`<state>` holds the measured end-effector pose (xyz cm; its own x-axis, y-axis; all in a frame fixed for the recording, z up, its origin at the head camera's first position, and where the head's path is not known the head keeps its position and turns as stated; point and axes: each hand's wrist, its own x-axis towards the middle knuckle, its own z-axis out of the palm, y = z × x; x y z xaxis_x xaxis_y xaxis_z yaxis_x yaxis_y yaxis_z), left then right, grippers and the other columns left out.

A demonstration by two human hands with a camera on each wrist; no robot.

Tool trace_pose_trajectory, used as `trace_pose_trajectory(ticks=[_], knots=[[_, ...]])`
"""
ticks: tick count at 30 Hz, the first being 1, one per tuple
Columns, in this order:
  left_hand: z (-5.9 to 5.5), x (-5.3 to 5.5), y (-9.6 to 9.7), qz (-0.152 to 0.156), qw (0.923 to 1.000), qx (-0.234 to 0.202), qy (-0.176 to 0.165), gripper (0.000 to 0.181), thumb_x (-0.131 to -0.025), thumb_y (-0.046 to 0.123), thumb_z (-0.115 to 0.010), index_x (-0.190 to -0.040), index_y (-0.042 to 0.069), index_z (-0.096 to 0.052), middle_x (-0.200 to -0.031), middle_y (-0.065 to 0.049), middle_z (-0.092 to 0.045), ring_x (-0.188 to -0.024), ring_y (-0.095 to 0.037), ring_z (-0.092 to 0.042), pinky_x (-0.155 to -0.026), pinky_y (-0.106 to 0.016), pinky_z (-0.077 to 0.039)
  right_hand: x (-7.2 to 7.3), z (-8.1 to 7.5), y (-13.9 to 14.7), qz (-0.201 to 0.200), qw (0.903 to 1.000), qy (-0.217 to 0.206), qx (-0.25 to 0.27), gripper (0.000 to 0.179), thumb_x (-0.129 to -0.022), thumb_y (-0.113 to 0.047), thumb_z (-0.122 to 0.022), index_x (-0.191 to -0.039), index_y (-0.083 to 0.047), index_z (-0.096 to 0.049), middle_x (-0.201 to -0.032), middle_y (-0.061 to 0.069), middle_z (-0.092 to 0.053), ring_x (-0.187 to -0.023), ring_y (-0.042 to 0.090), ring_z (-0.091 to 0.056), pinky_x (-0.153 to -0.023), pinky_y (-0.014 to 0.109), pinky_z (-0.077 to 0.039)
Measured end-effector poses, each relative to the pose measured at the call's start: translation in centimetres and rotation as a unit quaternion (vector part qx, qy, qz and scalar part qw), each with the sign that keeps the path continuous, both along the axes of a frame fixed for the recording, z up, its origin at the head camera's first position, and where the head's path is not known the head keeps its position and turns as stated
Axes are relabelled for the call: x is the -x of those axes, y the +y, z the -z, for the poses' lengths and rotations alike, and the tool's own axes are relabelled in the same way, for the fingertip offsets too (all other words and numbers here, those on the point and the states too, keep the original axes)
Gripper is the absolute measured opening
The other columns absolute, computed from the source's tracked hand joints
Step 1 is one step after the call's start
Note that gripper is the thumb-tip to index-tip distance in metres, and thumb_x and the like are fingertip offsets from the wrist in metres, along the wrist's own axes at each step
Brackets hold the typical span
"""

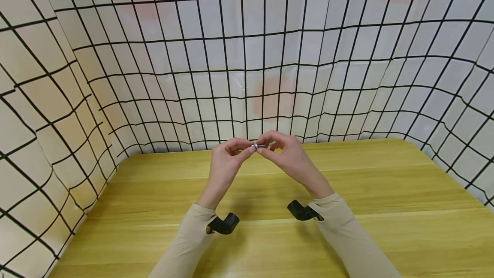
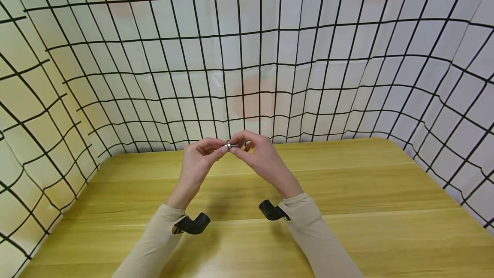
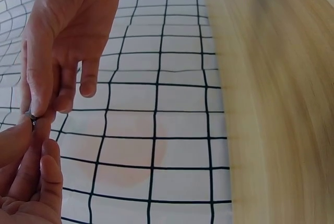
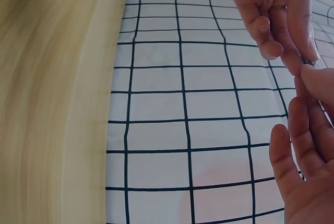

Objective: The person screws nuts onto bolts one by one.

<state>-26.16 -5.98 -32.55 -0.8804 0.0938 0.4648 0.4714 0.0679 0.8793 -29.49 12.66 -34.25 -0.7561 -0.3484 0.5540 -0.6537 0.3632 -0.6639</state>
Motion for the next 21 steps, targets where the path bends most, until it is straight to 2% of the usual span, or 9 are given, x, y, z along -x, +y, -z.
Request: trace_pose_trajectory(ticks=[6, 8, 13, 17, 21], knots=[[-0.2, -0.3, -0.1, 0.0, 1.0, 0.005, 0.002, 0.012, -0.089, 0.002, -0.072, -0.097, -0.006, -0.073, -0.095, -0.017, -0.071, -0.078, -0.042, -0.06, -0.065, -0.026, -0.044, 0.0, 0.0, 0.0, 0.012, 0.9999, -0.009, -0.006, 0.008, -0.094, -0.021, -0.07, -0.102, -0.019, -0.069, -0.099, -0.01, -0.067, -0.09, 0.014, -0.059, -0.081, 0.042, -0.048], [-0.2, -0.2, -0.1, 0.003, 1.0, 0.006, 0.005, 0.012, -0.089, 0.002, -0.071, -0.097, -0.007, -0.073, -0.095, -0.018, -0.071, -0.079, -0.044, -0.061, -0.066, -0.025, -0.044, -0.1, 0.0, 0.0, 0.012, 0.9998, -0.011, -0.005, 0.008, -0.094, -0.022, -0.07, -0.102, -0.019, -0.07, -0.099, -0.009, -0.067, -0.09, 0.015, -0.058, -0.079, 0.043, -0.048], [-0.2, -0.2, -0.1, 0.001, 0.9999, 0.009, 0.012, 0.011, -0.089, 0.001, -0.071, -0.097, -0.007, -0.073, -0.094, -0.018, -0.071, -0.079, -0.039, -0.062, -0.068, -0.026, -0.046, 0.0, 0.0, 0.0, 0.015, 0.9996, -0.021, -0.005, 0.009, -0.094, -0.026, -0.069, -0.1, -0.02, -0.071, -0.096, -0.009, -0.067, -0.086, 0.017, -0.058, -0.073, 0.044, -0.048], [-0.1, -0.1, -0.1, -0.001, 0.9999, 0.012, 0.012, 0.011, -0.089, 0.0, -0.071, -0.096, -0.007, -0.073, -0.094, -0.017, -0.071, -0.076, -0.033, -0.062, -0.067, -0.026, -0.046, 0.0, 0.1, 0.1, 0.018, 0.9994, -0.027, -0.008, 0.01, -0.095, -0.029, -0.068, -0.1, -0.021, -0.071, -0.095, -0.009, -0.067, -0.085, 0.017, -0.058, -0.072, 0.043, -0.048], [1.1, 1.0, -0.1, -0.003, 0.9998, 0.015, 0.013, 0.012, -0.088, 0.001, -0.072, -0.097, -0.006, -0.074, -0.095, -0.017, -0.071, -0.074, -0.028, -0.061, -0.065, -0.026, -0.045, -0.1, 0.1, 0.1, 0.017, 0.9994, -0.028, -0.01, 0.011, -0.095, -0.031, -0.067, -0.1, -0.021, -0.071, -0.095, -0.009, -0.067, -0.087, 0.016, -0.058, -0.074, 0.043, -0.048]])
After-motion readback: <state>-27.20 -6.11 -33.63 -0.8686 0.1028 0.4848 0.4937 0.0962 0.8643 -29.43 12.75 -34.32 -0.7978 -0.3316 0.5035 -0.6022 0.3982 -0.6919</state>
